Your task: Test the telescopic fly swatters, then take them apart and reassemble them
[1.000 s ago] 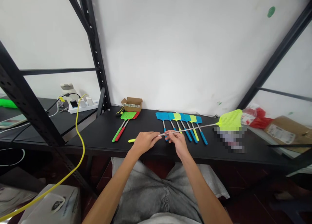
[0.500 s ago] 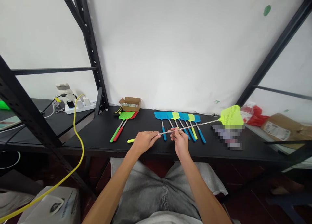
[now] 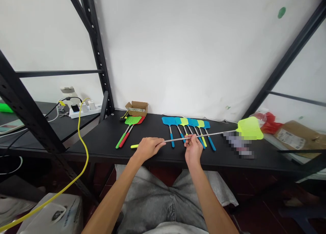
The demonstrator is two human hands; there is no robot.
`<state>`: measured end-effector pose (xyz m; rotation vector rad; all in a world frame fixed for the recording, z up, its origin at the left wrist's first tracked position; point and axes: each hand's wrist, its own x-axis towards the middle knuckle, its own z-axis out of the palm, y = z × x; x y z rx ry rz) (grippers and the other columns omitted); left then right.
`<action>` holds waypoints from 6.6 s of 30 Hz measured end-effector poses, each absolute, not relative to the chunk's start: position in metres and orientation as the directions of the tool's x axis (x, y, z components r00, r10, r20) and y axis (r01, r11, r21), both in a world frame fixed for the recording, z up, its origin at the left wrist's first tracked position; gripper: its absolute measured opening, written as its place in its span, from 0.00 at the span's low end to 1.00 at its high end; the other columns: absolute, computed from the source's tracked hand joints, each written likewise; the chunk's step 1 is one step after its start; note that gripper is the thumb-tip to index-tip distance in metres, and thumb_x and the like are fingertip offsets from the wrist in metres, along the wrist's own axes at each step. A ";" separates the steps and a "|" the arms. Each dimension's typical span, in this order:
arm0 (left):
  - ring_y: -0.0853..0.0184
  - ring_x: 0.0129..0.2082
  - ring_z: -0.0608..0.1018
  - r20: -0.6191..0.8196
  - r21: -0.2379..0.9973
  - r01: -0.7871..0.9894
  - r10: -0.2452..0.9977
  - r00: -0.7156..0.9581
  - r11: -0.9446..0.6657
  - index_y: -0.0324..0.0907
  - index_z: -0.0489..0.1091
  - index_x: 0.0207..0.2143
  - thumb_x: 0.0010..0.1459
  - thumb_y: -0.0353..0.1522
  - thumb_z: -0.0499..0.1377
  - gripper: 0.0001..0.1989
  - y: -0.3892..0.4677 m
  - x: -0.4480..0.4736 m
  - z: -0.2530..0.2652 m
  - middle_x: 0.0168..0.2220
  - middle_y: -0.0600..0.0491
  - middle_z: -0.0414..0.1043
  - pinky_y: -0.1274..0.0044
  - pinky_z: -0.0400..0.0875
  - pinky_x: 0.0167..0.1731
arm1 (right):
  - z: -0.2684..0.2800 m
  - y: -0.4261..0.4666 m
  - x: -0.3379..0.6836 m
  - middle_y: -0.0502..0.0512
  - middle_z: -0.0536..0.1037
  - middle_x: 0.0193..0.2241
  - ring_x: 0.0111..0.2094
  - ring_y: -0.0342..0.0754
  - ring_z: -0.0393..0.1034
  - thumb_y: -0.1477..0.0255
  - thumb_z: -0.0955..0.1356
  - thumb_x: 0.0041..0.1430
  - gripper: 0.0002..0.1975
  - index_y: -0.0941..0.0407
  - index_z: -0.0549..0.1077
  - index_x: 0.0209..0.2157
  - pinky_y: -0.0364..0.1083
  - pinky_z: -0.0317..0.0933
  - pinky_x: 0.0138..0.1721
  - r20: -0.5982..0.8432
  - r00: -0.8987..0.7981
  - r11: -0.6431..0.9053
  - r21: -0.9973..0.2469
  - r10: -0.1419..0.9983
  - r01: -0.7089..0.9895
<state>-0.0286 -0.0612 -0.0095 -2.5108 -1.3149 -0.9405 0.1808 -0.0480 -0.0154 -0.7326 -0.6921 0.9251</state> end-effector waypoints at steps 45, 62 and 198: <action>0.57 0.41 0.72 0.870 0.242 0.950 0.476 -0.123 -0.197 0.44 0.74 0.32 0.59 0.32 0.57 0.06 -0.053 -0.090 0.001 0.36 0.49 0.76 0.65 0.55 0.50 | -0.017 -0.045 0.185 0.56 0.80 0.31 0.22 0.41 0.65 0.58 0.71 0.53 0.18 0.58 0.74 0.37 0.41 0.57 0.21 0.137 0.393 0.369 -0.706 0.909 -0.605; 0.63 0.36 0.72 0.871 0.102 0.830 0.452 0.192 -0.549 0.45 0.76 0.37 0.58 0.31 0.59 0.07 -0.071 -0.025 0.010 0.35 0.49 0.73 0.70 0.63 0.42 | -0.019 -0.042 0.185 0.59 0.82 0.35 0.33 0.49 0.78 0.59 0.73 0.51 0.16 0.56 0.72 0.33 0.43 0.67 0.29 0.167 0.265 0.301 -0.721 0.950 -0.625; 0.74 0.15 0.57 0.296 0.896 -0.357 0.954 0.038 -0.264 0.42 0.58 0.22 0.63 0.45 0.49 0.20 -0.065 -0.015 0.001 0.16 0.59 0.55 0.80 0.52 0.17 | -0.010 -0.056 0.180 0.55 0.78 0.32 0.27 0.43 0.69 0.59 0.70 0.56 0.19 0.54 0.75 0.45 0.41 0.60 0.25 0.287 -0.054 0.201 -0.781 0.956 -0.591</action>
